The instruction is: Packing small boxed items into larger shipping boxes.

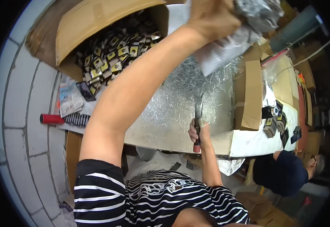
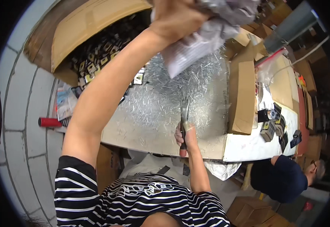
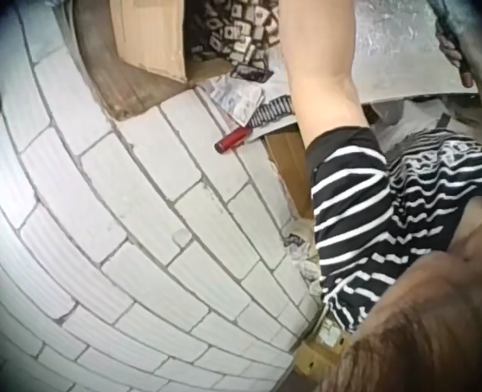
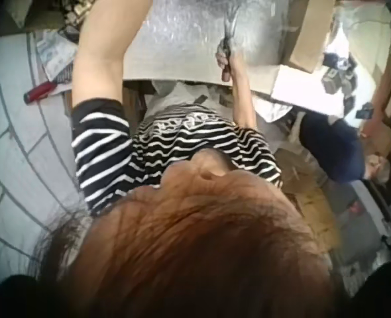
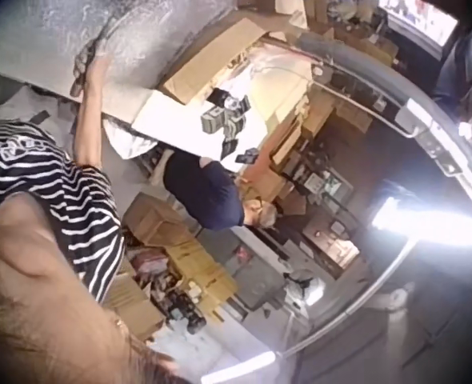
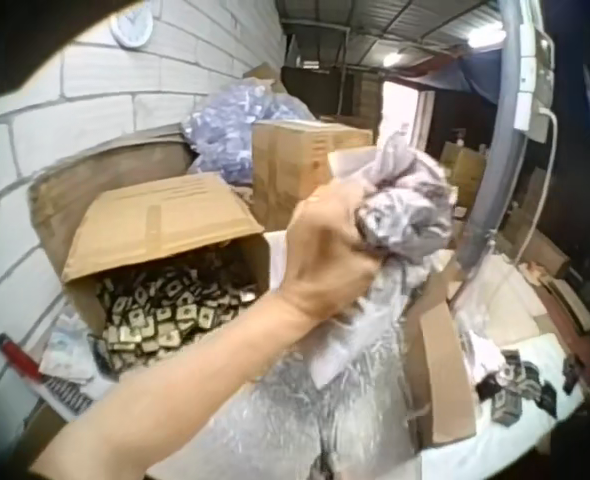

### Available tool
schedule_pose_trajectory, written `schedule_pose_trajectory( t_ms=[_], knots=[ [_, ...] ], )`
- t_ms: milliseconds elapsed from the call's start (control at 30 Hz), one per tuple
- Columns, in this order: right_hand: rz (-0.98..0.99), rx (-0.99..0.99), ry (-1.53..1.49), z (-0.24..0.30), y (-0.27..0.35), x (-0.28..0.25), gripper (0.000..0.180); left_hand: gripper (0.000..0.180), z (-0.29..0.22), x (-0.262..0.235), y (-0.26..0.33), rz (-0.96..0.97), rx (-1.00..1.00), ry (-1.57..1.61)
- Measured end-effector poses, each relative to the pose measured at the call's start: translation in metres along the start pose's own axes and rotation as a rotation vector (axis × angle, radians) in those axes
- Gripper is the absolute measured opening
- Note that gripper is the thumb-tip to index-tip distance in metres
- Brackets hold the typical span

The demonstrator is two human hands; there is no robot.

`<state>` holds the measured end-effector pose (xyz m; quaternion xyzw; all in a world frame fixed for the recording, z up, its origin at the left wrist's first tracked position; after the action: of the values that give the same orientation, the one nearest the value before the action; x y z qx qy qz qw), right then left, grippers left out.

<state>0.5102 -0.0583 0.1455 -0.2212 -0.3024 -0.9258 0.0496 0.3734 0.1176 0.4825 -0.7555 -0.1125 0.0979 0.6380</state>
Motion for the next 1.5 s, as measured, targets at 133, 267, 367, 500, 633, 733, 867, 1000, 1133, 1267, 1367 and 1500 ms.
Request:
schedule_pose_trajectory(
  t_ms=[133, 267, 367, 500, 633, 733, 867, 1000, 1133, 1267, 1367, 1500],
  knots=[
    [-0.018, 0.056, 0.010, -0.025, 0.002, -0.009, 0.033, 0.023, 0.004, -0.002, -0.009, 0.053, -0.352, 0.253],
    [0.079, 0.106, -0.041, 0.002, -0.008, 0.013, 0.032, 0.021, 0.011, 0.005, 0.006, 0.006, -0.037, 0.086],
    [0.061, 0.047, 0.045, -0.018, -0.016, -0.001, 0.031, 0.023, 0.015, -0.005, -0.022, 0.057, -0.283, 0.106],
    [0.062, 0.029, -0.019, 0.010, 0.012, 0.020, 0.033, 0.031, 0.029, 0.001, -0.010, -0.016, -0.046, 0.055],
    [-0.016, 0.038, 0.106, -0.018, -0.019, -0.011, 0.034, 0.041, 0.004, -0.014, -0.019, 0.032, -0.215, 0.164],
    [0.041, -0.020, 0.048, -0.015, 0.012, -0.001, 0.034, 0.045, 0.012, -0.013, -0.011, 0.015, -0.276, 0.191],
    [-0.007, 0.013, -0.055, -0.026, -0.007, 0.001, 0.030, 0.043, 0.032, 0.006, 0.021, 0.024, -0.257, 0.026],
    [0.124, -0.079, -0.098, 0.008, -0.009, 0.013, 0.022, 0.035, 0.054, 0.008, 0.040, 0.144, -0.382, -0.049],
    [0.198, -0.277, -0.091, 0.058, 0.008, 0.027, 0.019, 0.039, 0.058, -0.013, 0.012, 0.068, -0.372, -0.136],
    [0.217, -0.408, -0.071, 0.093, -0.001, 0.021, 0.020, 0.033, 0.057, -0.052, -0.038, 0.073, -0.312, -0.034],
    [0.264, -0.450, -0.088, 0.111, -0.008, 0.018, 0.020, 0.024, 0.043, -0.080, -0.061, 0.136, -0.358, -0.016],
    [0.259, -0.508, -0.128, 0.128, -0.022, 0.004, 0.018, 0.014, 0.051, -0.105, -0.047, 0.178, -0.522, -0.015]
  ],
)
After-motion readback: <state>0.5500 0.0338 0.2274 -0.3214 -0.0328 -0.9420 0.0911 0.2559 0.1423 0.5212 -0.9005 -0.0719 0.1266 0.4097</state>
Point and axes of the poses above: each hand's wrist, its own y-axis away from the middle knuckle, its own x-axis out of the palm, z = x × y, the point moved 3 cm from there along -y, towards the middle knuckle, and after that the axes turned 3 degrees about y, right-handed, at the moved point
